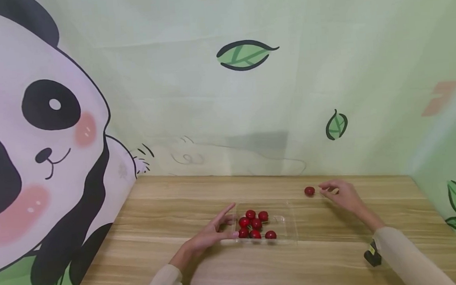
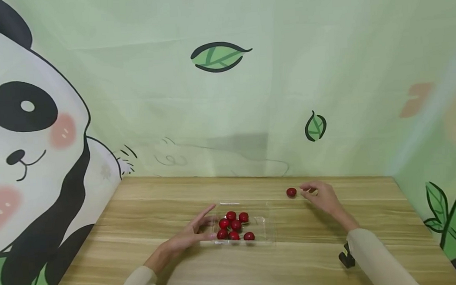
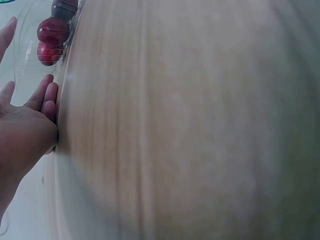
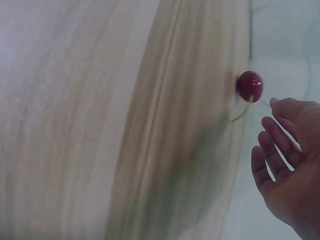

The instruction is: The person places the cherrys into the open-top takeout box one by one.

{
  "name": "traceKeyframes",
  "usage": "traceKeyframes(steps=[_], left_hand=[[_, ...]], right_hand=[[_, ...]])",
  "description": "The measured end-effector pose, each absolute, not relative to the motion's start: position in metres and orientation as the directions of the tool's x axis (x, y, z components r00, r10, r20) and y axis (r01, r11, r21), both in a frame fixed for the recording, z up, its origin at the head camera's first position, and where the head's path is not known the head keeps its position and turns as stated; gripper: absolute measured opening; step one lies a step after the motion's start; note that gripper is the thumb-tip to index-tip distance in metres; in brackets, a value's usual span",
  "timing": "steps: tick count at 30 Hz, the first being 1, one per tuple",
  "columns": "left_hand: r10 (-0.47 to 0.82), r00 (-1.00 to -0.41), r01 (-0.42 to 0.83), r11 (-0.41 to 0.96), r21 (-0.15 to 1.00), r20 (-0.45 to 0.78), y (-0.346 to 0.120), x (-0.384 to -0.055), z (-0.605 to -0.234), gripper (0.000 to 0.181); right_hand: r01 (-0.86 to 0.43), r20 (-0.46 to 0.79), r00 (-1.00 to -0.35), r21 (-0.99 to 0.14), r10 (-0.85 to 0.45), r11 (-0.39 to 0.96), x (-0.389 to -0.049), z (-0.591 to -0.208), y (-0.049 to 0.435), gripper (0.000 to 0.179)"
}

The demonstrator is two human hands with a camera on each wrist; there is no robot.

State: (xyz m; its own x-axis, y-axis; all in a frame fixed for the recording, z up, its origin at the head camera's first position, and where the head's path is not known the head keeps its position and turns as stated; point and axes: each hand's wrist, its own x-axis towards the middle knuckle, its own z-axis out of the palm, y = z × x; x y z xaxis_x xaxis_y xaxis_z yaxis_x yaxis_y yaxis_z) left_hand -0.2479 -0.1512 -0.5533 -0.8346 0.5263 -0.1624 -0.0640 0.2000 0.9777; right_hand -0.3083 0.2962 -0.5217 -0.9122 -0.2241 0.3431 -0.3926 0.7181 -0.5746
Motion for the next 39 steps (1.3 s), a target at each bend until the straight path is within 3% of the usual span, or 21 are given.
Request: traceKeyframes(steps=[27, 39], left_hand=[[0.536, -0.829, -0.072, 0.179, 0.981, -0.158, -0.151, -0.248, -0.552, 0.092], [0.543, -0.827, -0.067, 0.164, 0.984, -0.146, -0.152, -0.248, -0.553, 0.094]], right_hand=[[-0.274, 0.221, -0.96, -0.618, -0.173, 0.737, -0.315, -0.544, 0.285, 0.016], [-0.318, 0.281, -0.943, -0.601, -0.179, 0.733, -0.312, -0.547, 0.282, 0.01]])
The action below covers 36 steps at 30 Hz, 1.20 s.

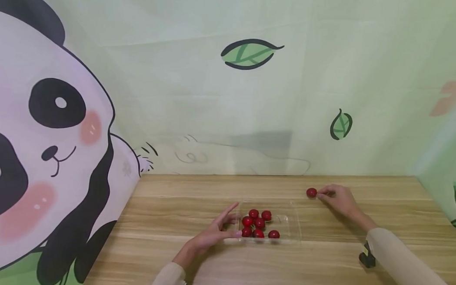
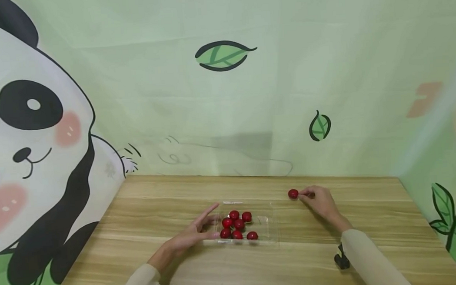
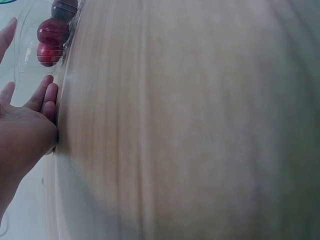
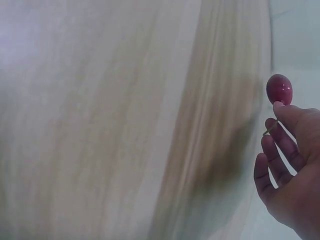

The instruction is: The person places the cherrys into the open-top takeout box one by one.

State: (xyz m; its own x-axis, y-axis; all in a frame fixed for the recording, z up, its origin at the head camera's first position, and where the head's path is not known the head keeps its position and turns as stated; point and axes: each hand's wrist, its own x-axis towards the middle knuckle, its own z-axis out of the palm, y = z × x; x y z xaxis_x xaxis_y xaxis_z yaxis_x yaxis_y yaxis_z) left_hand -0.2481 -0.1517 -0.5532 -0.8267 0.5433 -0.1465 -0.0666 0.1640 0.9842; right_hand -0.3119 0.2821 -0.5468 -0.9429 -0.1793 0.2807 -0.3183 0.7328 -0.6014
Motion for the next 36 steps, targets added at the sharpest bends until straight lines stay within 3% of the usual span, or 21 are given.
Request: traceKeyframes(steps=[19, 26, 36], left_hand=[[0.536, -0.832, -0.064, 0.17, 0.983, -0.147, -0.151, -0.249, -0.555, 0.093], [0.526, -0.837, -0.064, 0.185, 0.981, -0.154, -0.15, -0.249, -0.554, 0.092], [0.535, -0.83, -0.072, 0.176, 0.982, -0.157, -0.15, -0.249, -0.554, 0.092]], right_hand=[[-0.424, 0.385, -0.893, -0.551, -0.231, 0.719, -0.287, -0.494, 0.264, 0.009], [-0.528, 0.473, -0.832, -0.514, -0.29, 0.676, -0.276, -0.479, 0.247, 0.007], [-0.563, 0.442, -0.821, -0.524, -0.362, 0.639, -0.265, -0.472, 0.22, 0.009]])
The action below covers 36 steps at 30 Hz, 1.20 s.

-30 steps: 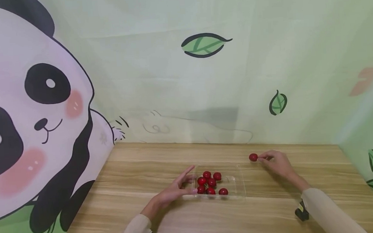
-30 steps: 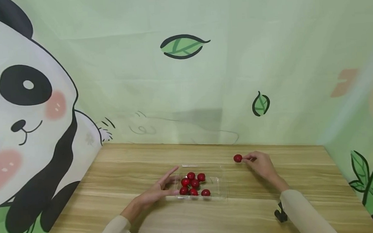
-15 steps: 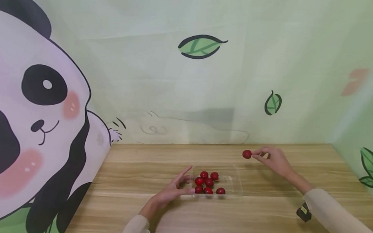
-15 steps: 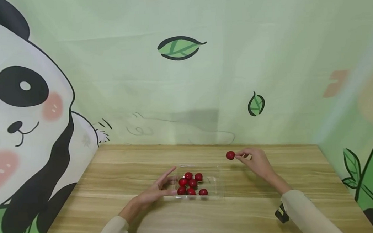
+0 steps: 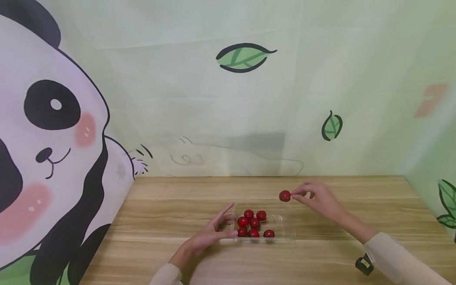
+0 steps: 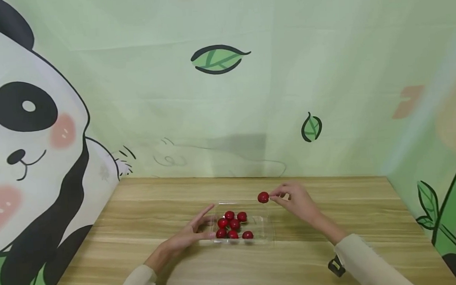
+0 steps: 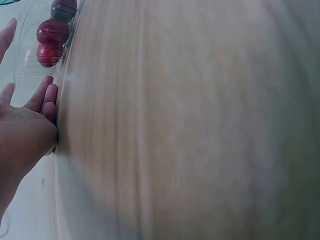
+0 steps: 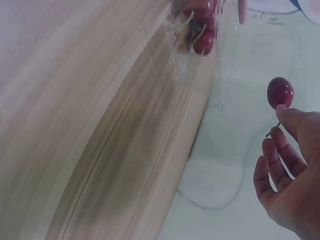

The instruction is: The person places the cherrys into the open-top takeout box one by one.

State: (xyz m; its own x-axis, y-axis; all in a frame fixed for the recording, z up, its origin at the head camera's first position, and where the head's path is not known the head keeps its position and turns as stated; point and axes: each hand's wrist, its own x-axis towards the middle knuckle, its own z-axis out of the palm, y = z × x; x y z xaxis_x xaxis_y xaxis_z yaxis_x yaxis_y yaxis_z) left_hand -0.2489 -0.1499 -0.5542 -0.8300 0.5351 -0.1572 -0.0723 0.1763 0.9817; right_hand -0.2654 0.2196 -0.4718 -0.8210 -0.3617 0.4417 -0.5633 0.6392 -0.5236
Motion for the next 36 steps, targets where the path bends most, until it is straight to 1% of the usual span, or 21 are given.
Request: traceKeyframes(steps=[11, 17, 24, 32, 36], left_hand=[[0.525, -0.837, -0.067, 0.182, 0.981, -0.155, -0.153, -0.249, -0.554, 0.093], [0.525, -0.837, -0.064, 0.183, 0.981, -0.152, -0.154, -0.248, -0.553, 0.094], [0.526, -0.838, -0.061, 0.177, 0.982, -0.147, -0.154, -0.248, -0.554, 0.093], [0.544, -0.828, -0.047, 0.174, 0.984, -0.136, -0.151, -0.249, -0.555, 0.093], [0.54, -0.829, -0.055, 0.175, 0.983, -0.143, -0.151, -0.248, -0.553, 0.093]], right_hand=[[-0.63, 0.473, -0.775, -0.527, -0.419, 0.57, -0.261, -0.474, 0.196, 0.013], [-0.632, 0.427, -0.775, -0.559, -0.466, 0.537, -0.258, -0.478, 0.187, 0.012], [-0.618, 0.365, -0.781, -0.568, -0.506, 0.543, -0.254, -0.491, 0.177, 0.008], [-0.643, 0.335, -0.754, -0.549, -0.565, 0.533, -0.251, -0.508, 0.174, 0.01], [-0.66, 0.341, -0.74, -0.531, -0.579, 0.531, -0.25, -0.513, 0.171, 0.009]])
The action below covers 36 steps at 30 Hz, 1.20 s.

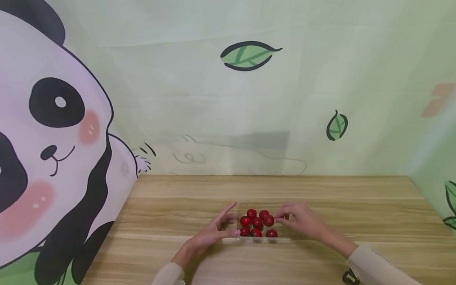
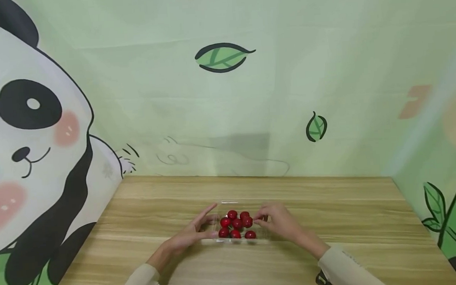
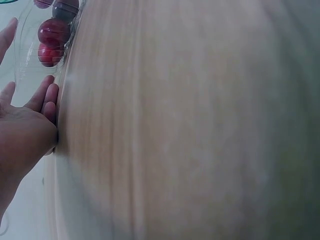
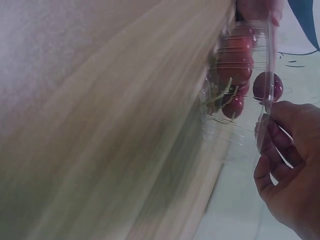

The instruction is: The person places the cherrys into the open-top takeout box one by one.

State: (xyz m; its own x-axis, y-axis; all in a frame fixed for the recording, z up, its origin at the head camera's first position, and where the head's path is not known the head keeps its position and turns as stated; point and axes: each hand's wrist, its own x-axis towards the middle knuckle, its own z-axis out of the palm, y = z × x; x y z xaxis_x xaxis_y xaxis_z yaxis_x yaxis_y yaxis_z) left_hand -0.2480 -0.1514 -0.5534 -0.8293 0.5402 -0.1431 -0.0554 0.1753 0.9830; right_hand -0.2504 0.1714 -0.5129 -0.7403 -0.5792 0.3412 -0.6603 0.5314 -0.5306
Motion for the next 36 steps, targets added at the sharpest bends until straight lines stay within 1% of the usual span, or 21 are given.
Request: traceKeyframes(steps=[7, 15, 20, 27, 32, 36], left_hand=[[0.536, -0.832, -0.049, 0.179, 0.983, -0.139, -0.1521, -0.2471, -0.553, 0.091], [0.541, -0.83, -0.044, 0.177, 0.983, -0.135, -0.1519, -0.2477, -0.5521, 0.093], [0.542, -0.829, -0.049, 0.166, 0.985, -0.133, -0.1521, -0.2484, -0.5535, 0.093], [0.535, -0.831, -0.07, 0.17, 0.983, -0.152, -0.1507, -0.2473, -0.5545, 0.093], [0.537, -0.831, -0.067, 0.167, 0.984, -0.148, -0.1504, -0.2473, -0.5534, 0.093], [0.532, -0.833, -0.07, 0.167, 0.983, -0.15, -0.1515, -0.2471, -0.5529, 0.091]], right_hand=[[-0.684, 0.355, -0.724, -0.48, -0.592, 0.549, -0.2501, -0.5168, 0.1671, 0.009], [-0.743, 0.377, -0.669, -0.379, -0.641, 0.552, -0.2515, -0.5161, 0.1658, 0.007], [-0.758, 0.383, -0.652, -0.303, -0.655, 0.577, -0.251, -0.517, 0.1654, 0.008], [-0.744, 0.357, -0.665, -0.235, -0.656, 0.626, -0.2499, -0.5189, 0.1656, 0.009], [-0.748, 0.353, -0.655, -0.185, -0.668, 0.637, -0.2515, -0.5201, 0.1661, 0.008], [-0.759, 0.355, -0.644, -0.189, -0.678, 0.623, -0.2535, -0.5205, 0.1654, 0.008]])
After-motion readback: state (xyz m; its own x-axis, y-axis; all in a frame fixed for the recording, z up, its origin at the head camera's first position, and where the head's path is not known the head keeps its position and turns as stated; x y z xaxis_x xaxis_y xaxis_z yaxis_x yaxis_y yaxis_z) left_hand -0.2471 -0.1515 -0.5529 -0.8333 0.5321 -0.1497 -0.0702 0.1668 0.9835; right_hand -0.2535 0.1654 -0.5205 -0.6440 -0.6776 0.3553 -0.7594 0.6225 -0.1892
